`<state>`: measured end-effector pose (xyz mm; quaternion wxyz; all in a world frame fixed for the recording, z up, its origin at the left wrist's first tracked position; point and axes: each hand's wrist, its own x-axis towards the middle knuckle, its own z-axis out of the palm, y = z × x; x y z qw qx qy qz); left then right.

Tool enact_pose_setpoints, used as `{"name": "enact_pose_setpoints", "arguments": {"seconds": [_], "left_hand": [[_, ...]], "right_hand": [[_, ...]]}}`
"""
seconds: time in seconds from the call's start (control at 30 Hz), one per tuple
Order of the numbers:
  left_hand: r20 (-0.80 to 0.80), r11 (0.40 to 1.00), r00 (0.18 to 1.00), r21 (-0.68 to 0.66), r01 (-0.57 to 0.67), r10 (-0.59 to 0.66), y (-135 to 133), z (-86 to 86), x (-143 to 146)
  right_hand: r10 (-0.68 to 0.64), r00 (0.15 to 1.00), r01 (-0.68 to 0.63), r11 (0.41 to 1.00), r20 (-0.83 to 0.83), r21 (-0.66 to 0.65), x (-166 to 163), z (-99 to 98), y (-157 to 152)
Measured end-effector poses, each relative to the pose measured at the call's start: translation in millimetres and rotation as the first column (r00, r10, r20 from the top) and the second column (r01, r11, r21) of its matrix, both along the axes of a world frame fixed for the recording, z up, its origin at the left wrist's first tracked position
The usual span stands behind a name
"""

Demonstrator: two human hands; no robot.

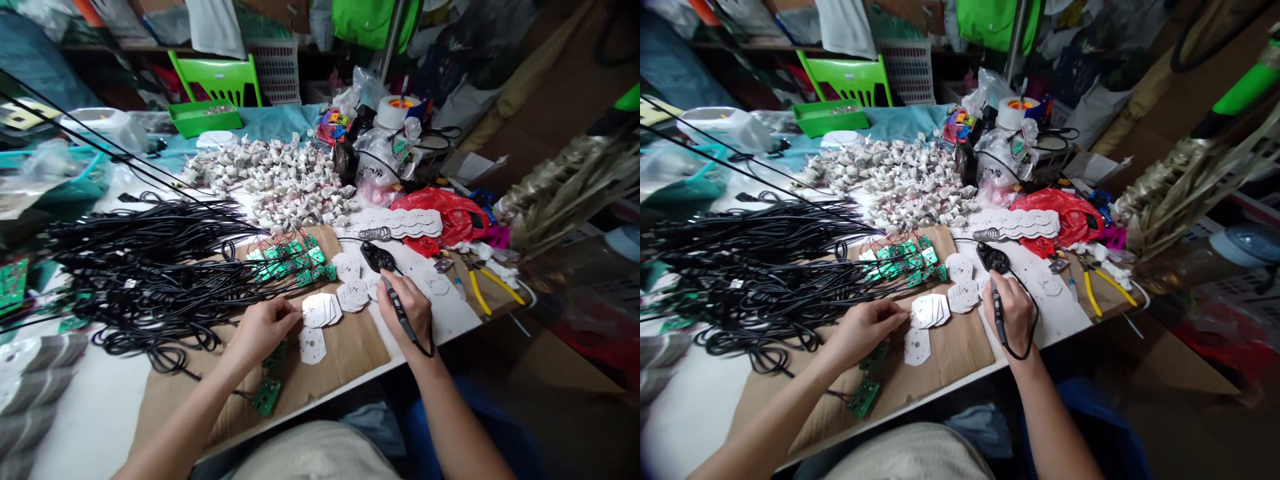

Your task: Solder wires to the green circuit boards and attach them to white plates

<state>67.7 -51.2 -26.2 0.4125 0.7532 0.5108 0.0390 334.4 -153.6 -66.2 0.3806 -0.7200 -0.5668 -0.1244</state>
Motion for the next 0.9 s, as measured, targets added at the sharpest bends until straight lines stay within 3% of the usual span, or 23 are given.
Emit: {"name": "enact_pose_setpoints", "arguments": {"seconds": [0.17, 0.3, 0.47, 0.63, 0.9], "left_hand": [[-0.107, 0.997, 0.994, 0.070, 0.030, -0.023, -1.7, 4.6, 3.5], [-0.104, 0.998, 0.994, 0.041, 0.040, -0.035, 2.2, 0.4, 1.9], [-0.091, 0.996, 0.993, 0.051, 0.075, -0.070, 8.4, -2.0, 1.8], [-0.111, 0.995, 0.991, 0.055, 0.078, -0.071, 11.2, -0.3, 5.8], [-0.125, 0.995, 0.989, 0.051, 0.089, -0.082, 11.9, 0.2, 8.3]], "right_hand": [[-0.027, 0.999, 0.028, 0.999, -0.024, 0.026, 1.2, 3.6, 0.9], [-0.031, 0.995, 0.045, 0.988, -0.093, 0.149, -10.4, 16.7, -8.9], [0.195, 0.899, -0.134, 0.975, -0.393, 0.179, -59.5, 32.8, -35.8], [0.296, 0.809, -0.257, 0.955, -0.508, 0.148, -101.9, 22.5, -46.7], [0.364, 0.797, -0.342, 0.930, -0.482, 0.137, -105.9, 5.8, -43.8]]}}
